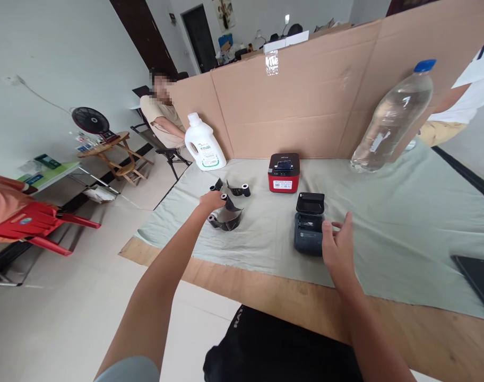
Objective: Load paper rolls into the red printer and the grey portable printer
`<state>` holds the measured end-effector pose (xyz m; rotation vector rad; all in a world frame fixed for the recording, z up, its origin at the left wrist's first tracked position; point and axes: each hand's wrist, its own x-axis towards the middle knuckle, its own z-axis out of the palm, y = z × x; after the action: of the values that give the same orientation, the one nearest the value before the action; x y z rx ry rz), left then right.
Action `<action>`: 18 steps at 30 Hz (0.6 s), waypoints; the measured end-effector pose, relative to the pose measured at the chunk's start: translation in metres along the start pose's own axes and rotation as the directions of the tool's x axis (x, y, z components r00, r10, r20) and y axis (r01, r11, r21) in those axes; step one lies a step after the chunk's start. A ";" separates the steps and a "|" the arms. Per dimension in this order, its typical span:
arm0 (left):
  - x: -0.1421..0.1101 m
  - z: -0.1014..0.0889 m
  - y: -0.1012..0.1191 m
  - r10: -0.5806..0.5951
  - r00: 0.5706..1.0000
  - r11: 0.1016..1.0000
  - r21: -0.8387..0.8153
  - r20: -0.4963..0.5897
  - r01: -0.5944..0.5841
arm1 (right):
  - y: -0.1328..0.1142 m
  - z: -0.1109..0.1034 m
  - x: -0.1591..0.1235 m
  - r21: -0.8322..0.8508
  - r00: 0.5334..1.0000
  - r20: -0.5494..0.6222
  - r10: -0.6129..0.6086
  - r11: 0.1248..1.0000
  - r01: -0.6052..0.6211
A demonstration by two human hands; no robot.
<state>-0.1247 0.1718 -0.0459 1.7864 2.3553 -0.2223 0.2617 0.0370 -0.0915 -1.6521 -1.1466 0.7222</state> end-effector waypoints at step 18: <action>-0.004 -0.006 0.014 0.396 0.903 0.917 0.013 -0.167 -0.399 | 0.005 0.003 -0.001 -0.025 0.998 -0.008 -0.065 0.998 0.065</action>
<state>-0.1103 0.1729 -0.0392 2.3014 2.0132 0.0112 0.2607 0.0367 -0.0969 -1.6292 -1.2013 0.6617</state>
